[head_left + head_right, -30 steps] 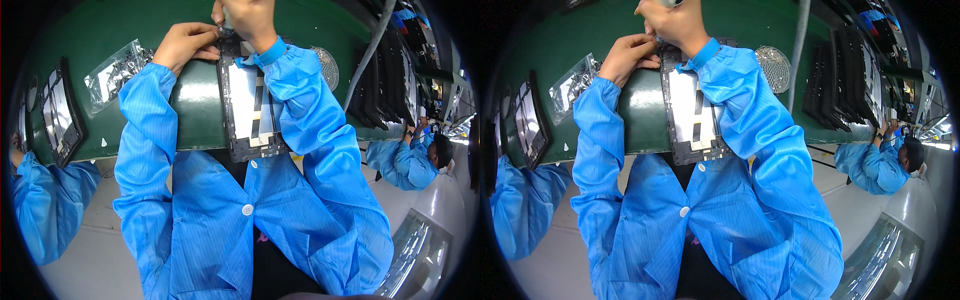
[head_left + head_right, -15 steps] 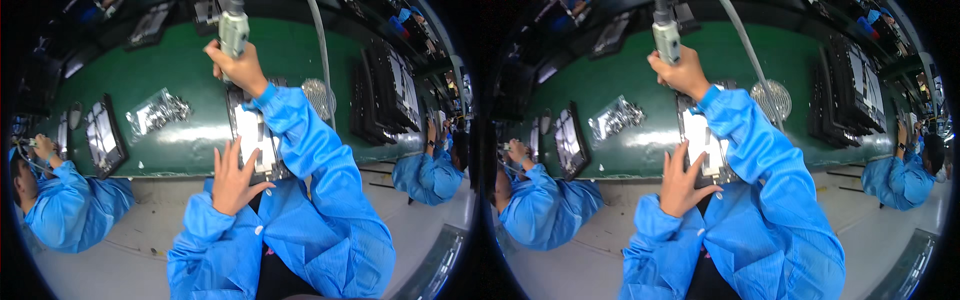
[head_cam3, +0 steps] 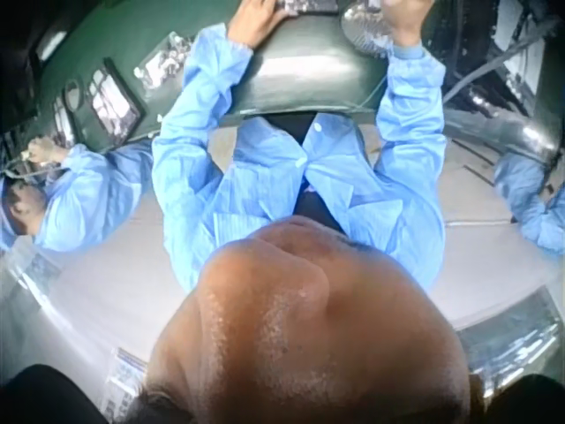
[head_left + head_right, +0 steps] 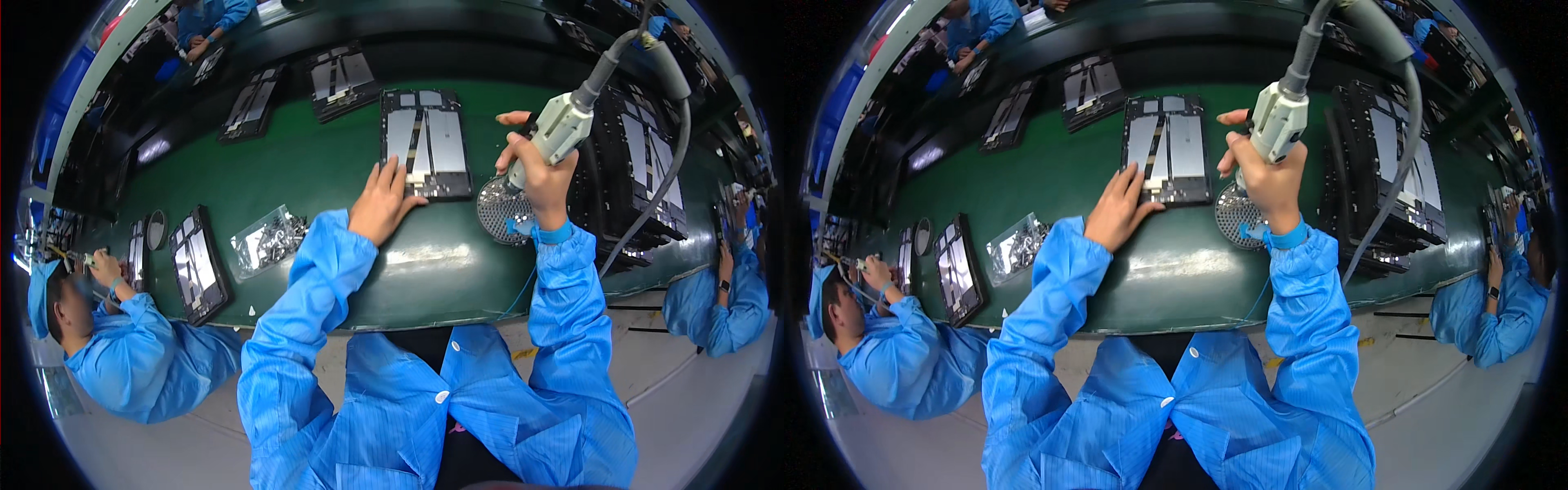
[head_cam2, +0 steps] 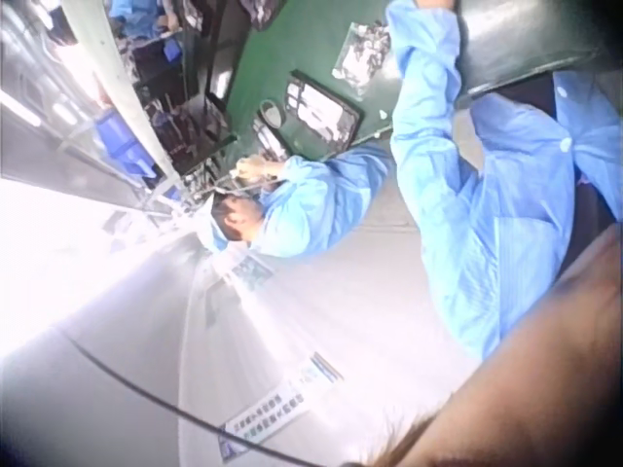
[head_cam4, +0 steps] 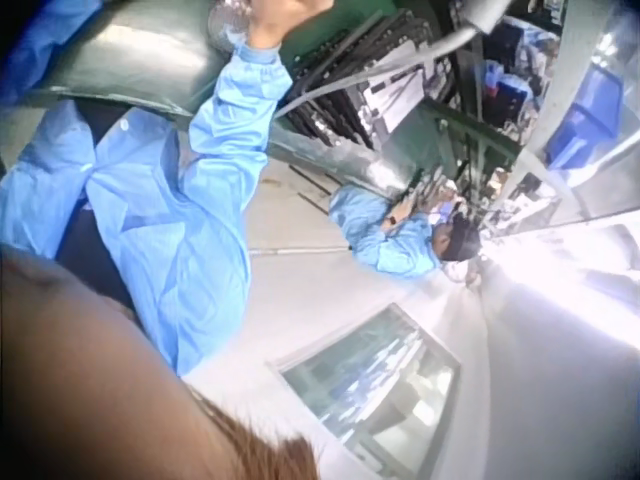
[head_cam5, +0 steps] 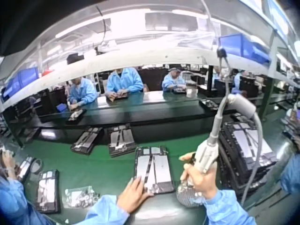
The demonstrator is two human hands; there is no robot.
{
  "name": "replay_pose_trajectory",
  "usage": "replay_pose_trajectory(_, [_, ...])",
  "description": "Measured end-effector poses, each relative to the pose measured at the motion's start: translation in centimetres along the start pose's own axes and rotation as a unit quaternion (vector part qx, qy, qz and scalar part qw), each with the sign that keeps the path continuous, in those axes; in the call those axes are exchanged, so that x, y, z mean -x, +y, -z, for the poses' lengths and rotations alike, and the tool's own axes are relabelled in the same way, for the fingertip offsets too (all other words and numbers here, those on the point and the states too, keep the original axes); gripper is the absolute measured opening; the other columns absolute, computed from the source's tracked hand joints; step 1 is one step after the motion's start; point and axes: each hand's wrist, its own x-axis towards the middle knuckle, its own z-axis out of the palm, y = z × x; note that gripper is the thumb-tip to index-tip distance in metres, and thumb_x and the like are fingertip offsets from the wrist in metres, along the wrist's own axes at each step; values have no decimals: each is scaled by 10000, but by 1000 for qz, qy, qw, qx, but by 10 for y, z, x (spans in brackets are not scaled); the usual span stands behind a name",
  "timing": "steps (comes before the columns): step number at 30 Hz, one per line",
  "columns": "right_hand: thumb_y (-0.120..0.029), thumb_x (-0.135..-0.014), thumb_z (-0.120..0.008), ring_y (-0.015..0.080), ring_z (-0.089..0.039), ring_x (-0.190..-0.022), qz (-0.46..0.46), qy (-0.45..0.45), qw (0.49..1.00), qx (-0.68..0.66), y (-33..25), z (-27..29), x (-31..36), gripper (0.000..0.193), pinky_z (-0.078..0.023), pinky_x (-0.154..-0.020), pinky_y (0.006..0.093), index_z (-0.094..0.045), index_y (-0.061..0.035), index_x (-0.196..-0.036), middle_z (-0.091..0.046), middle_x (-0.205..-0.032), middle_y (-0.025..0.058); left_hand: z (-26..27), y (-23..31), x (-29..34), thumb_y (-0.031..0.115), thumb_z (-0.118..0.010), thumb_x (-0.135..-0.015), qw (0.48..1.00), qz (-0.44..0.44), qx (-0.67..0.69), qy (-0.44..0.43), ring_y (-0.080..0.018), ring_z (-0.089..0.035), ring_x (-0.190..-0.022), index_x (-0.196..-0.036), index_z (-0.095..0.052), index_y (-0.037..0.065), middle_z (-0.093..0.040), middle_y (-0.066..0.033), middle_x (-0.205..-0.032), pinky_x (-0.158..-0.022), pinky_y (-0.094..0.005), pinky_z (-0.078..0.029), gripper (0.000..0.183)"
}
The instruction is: The person assembles tablet frames by placing metal components onto the edges and driving screws with an electric screwdriver, then places the assembled units onto a conveyor belt.
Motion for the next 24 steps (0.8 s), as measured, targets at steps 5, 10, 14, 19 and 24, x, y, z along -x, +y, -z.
replay_pose_trajectory(5, [40,-856,-594,120,-608,-539,-23,4,1000,2,9,6,-2,172,-487,-484,260,-623,76,-1022,-683,-841,123,-50,-18,-80,421,-627,-904,994,-36,-98,-1,-425,-562,-1101,-1194,-567,-92,-555,-273,-1259,-975,-440,-468,593])
replay_pose_trajectory(10, [43,-860,-596,99,-577,-514,-21,-9,1000,8,9,10,-2,174,-458,-472,233,-612,73,-1031,-670,-810,100,-85,-46,-142,432,-641,-891,998,-21,-53,19,-424,-582,-1076,-1170,-575,-91,-568,-255,-1250,-954,-443,-484,597])
replay_pose_trajectory(14, [51,-858,-589,94,-577,-532,-18,-7,1000,-3,14,13,1,198,-468,-480,230,-588,64,-1056,-674,-941,131,-84,-64,-180,465,-673,-859,991,112,-56,-42,-419,-594,-1087,-1166,-591,-65,-577,-231,-1259,-937,-445,-505,618])
replay_pose_trajectory(19, [58,-849,-593,101,-594,-574,-46,-5,999,9,16,19,-2,249,-489,-523,236,-581,60,-1097,-667,-971,120,-39,-108,-182,678,-609,-798,977,91,-156,113,-370,-530,-1200,-1176,-616,-1,-595,-189,-1240,-981,-494,-406,777])
replay_pose_trajectory(24, [52,-815,-662,94,-616,-755,-55,-12,998,2,11,2,-18,591,-524,-637,249,-442,3,-1362,-589,-1162,94,13,-236,-160,826,-640,-660,782,610,-106,74,-339,-517,-1242,-1281,-539,-52,-549,-228,-1289,-1002,-487,-417,1080])
